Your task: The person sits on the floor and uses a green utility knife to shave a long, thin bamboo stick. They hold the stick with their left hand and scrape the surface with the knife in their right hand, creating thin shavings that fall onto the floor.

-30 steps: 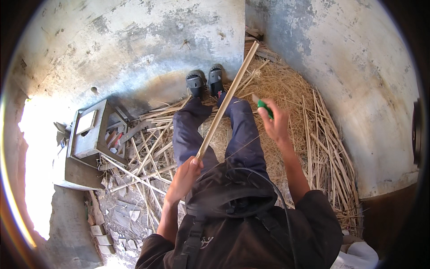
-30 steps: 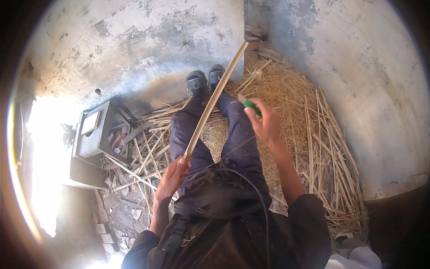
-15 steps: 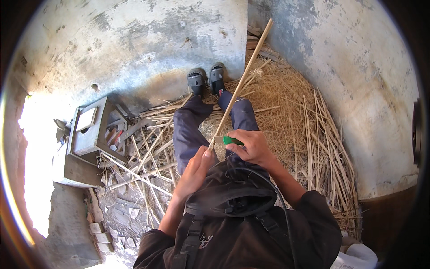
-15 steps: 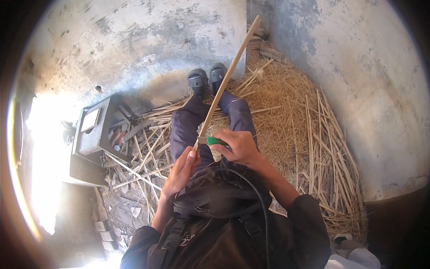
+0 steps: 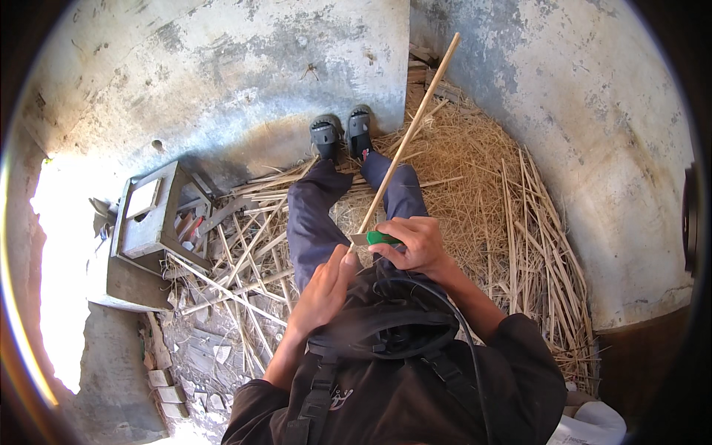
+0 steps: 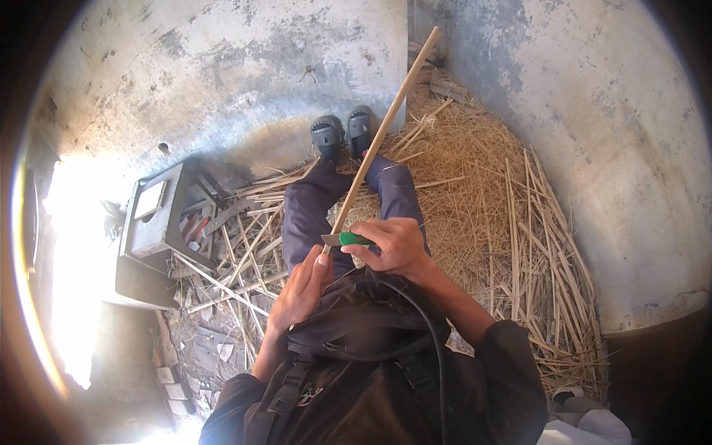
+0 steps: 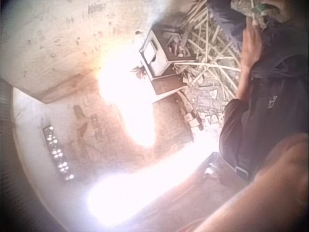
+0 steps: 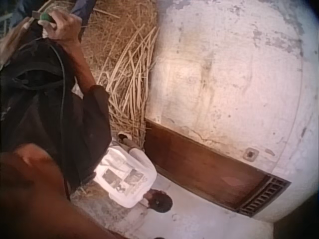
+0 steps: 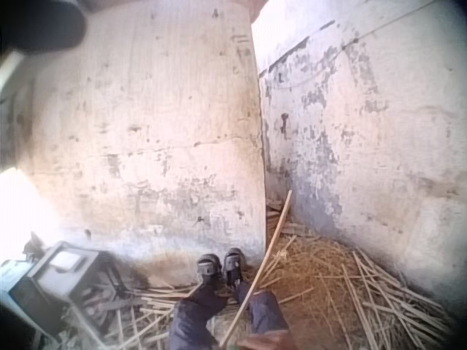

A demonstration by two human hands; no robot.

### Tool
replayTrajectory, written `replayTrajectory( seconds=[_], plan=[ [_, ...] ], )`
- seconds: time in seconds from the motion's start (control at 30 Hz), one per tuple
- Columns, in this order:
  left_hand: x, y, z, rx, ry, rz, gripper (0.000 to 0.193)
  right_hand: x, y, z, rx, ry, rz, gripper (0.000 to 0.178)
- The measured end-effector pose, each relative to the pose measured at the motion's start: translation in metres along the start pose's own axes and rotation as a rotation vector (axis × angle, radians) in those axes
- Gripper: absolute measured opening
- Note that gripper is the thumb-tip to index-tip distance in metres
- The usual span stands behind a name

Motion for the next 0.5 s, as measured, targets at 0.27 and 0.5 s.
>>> replayTrajectory(
  seconds=[0.27,0.5],
  plan=[
    [-0.002,0.000,-0.004,0.005,0.006,0.051,0.018,-0.005,0.004,0.001,0.078,0.046,-0.063,0.039],
    [-0.003,0.002,-0.012,-0.061,-0.161,-0.042,0.016,-0.006,0.007,0.000,0.137,0.054,-0.046,0.039]
  ],
)
Point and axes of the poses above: each hand's wrist, its own x-axis away from the middle knuckle, its own y-axis out of the back of the hand, z = x × y, the point moved 6 cm from there along -x, towards the middle knuckle, and after that the axes turned 2 degrees about -x, right-handed, at the moved point
